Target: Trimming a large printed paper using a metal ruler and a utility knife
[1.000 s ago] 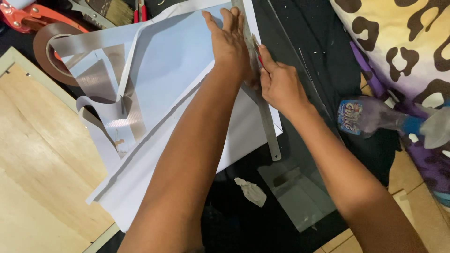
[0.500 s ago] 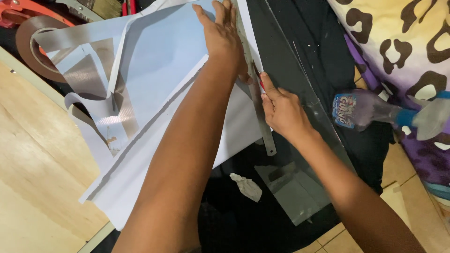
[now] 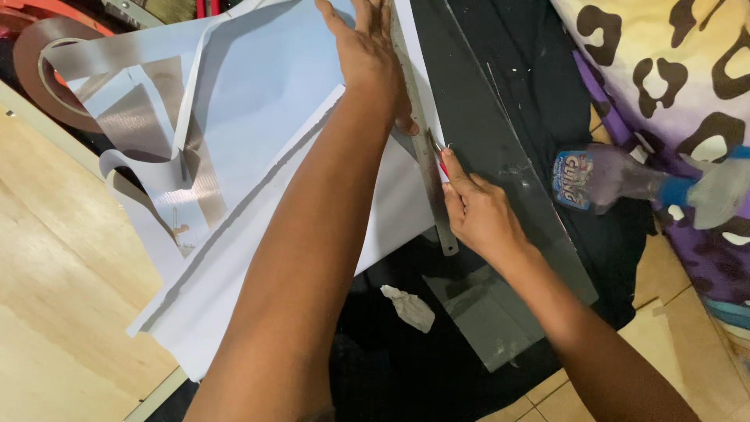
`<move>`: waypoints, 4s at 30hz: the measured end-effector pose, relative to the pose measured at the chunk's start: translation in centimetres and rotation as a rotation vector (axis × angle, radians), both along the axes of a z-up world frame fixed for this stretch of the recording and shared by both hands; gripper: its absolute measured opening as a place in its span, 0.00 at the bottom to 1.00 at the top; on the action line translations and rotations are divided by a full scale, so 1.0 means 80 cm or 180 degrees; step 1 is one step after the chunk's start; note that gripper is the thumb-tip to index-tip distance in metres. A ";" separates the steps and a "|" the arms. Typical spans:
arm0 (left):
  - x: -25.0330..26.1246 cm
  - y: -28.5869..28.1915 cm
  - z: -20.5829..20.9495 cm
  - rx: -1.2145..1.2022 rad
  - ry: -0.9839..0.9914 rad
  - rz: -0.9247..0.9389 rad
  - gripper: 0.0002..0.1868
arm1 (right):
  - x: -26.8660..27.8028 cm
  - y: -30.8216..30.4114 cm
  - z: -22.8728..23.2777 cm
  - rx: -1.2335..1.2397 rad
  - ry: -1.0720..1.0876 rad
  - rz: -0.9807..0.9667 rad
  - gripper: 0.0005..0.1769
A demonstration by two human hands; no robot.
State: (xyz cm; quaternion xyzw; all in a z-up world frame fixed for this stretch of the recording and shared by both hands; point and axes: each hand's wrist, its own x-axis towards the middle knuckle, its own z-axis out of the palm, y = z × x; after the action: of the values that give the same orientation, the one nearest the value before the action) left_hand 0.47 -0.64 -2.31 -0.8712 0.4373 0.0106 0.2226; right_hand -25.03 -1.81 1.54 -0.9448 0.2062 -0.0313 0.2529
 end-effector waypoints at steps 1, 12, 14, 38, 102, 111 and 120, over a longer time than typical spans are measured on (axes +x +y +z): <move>-0.001 0.000 0.004 -0.0001 -0.0014 -0.0011 0.81 | -0.004 0.002 -0.001 -0.0081 -0.0153 0.0000 0.30; -0.005 0.001 0.004 -0.0051 -0.0150 0.0085 0.81 | -0.018 0.010 0.004 -0.0009 -0.0098 -0.0025 0.31; -0.007 0.002 0.015 -0.0004 -0.0053 0.0081 0.84 | -0.018 0.013 0.009 -0.0065 -0.0129 -0.0044 0.30; -0.005 -0.001 0.009 -0.0014 -0.0071 0.0148 0.90 | -0.062 0.030 0.008 0.0038 -0.0115 -0.0188 0.29; -0.037 0.417 0.049 -0.3496 0.2868 0.2756 0.19 | 0.145 0.230 0.033 0.3105 0.0651 -0.2061 0.43; -0.121 0.414 0.206 -0.5225 0.2024 0.0112 0.04 | 0.148 0.236 0.087 0.2830 -0.0646 -0.2016 0.13; -0.083 0.440 0.323 -0.4263 0.0545 -0.2128 0.16 | 0.075 0.110 0.154 0.3215 -0.2157 -0.1923 0.10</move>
State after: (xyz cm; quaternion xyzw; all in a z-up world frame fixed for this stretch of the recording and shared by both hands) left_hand -6.15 34.55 23.54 -0.6373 0.6073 -0.2580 -0.3982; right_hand -19.05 7.02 13.84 -0.5496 0.3597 -0.2948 0.6940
